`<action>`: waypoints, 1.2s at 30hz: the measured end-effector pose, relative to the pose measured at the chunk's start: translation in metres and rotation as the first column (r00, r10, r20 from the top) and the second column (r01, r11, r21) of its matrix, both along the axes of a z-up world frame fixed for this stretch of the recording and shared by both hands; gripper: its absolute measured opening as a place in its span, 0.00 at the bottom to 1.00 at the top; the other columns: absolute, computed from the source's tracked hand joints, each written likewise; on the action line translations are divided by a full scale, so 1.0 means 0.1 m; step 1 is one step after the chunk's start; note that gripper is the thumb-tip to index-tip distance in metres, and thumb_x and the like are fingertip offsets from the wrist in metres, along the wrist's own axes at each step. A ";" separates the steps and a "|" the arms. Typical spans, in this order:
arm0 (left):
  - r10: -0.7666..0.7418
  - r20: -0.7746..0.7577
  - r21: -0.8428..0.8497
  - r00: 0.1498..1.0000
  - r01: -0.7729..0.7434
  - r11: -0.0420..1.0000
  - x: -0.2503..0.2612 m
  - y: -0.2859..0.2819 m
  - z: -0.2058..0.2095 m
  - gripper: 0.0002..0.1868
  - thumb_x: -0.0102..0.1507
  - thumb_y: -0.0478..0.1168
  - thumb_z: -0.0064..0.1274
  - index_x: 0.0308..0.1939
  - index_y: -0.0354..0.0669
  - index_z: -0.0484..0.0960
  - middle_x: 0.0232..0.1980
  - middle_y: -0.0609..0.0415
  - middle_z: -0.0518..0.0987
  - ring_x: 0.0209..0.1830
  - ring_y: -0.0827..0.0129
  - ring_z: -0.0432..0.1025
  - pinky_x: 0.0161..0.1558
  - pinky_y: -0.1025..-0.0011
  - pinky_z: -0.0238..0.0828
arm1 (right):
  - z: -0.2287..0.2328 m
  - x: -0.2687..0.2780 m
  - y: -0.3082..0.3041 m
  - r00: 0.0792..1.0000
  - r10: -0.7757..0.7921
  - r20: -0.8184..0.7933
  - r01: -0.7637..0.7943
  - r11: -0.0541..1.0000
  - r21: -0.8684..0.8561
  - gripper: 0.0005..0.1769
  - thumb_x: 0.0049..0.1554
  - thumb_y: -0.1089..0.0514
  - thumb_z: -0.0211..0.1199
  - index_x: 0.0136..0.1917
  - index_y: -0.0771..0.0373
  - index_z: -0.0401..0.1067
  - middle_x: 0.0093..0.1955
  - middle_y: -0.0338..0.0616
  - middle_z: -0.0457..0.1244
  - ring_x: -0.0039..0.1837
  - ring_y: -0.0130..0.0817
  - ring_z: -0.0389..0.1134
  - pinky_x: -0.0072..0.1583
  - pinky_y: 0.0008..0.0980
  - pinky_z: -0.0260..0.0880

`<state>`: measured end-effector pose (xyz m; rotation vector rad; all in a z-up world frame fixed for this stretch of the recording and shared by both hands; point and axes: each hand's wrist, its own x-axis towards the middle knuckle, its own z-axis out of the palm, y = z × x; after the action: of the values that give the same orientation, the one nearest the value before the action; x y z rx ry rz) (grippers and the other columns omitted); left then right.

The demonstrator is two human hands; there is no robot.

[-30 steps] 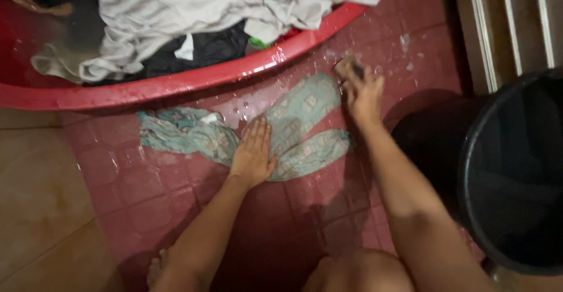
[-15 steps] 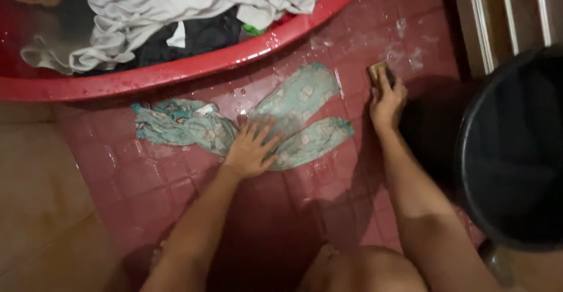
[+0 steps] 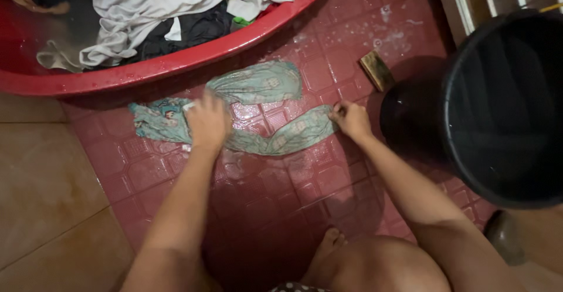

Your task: The person hand-washes various garments, including a patterned cloth, a black shirt, a white shirt, and a green cloth. They scrub each item with a bar of soap on a tiled floor, rinse them in a black bucket, wring out the water, and place them aside.

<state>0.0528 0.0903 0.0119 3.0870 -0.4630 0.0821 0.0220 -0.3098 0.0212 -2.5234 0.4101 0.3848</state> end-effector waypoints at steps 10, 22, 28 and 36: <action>-0.515 -0.264 -0.226 0.816 0.466 0.855 -0.48 -0.14 -0.19 0.10 0.61 0.40 0.53 0.47 0.47 0.78 0.48 0.55 0.76 0.54 0.62 0.71 0.55 0.63 0.70 | -0.67 0.26 -0.72 0.974 -0.199 -0.106 0.225 0.834 0.504 0.09 0.56 0.61 0.71 0.38 0.61 0.72 0.39 0.41 0.67 0.43 0.29 0.65 0.47 0.31 0.66; -0.479 -0.476 -0.570 0.738 0.156 0.806 -0.28 -0.25 0.01 0.11 0.64 0.44 0.55 0.46 0.44 0.85 0.43 0.47 0.84 0.44 0.52 0.79 0.47 0.56 0.75 | -0.51 0.18 -0.30 0.999 0.001 -0.033 0.001 0.998 0.070 0.15 0.50 0.50 0.78 0.45 0.58 0.78 0.41 0.42 0.70 0.43 0.29 0.71 0.51 0.32 0.70; -0.354 -0.432 -0.307 0.829 0.233 0.923 -0.53 -0.68 -0.11 0.14 0.60 0.47 0.57 0.39 0.40 0.84 0.39 0.43 0.83 0.40 0.53 0.80 0.44 0.56 0.77 | -0.35 0.39 -0.43 0.997 0.005 -0.081 0.029 0.910 0.414 0.12 0.47 0.59 0.77 0.39 0.58 0.73 0.39 0.37 0.68 0.43 0.26 0.66 0.47 0.29 0.65; -0.372 -0.097 -0.830 0.923 0.131 0.542 -0.13 -0.55 -0.08 0.06 0.63 0.36 0.53 0.40 0.36 0.78 0.35 0.37 0.80 0.36 0.42 0.76 0.40 0.50 0.71 | -0.11 0.40 -0.55 0.992 -0.116 -0.051 0.124 0.828 0.547 0.13 0.52 0.66 0.74 0.45 0.60 0.70 0.39 0.33 0.64 0.43 0.23 0.64 0.47 0.26 0.66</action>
<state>0.0401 0.0351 0.0044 2.0365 -0.6303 -0.1009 0.0620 -0.3645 0.0107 -1.9214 0.3944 0.4055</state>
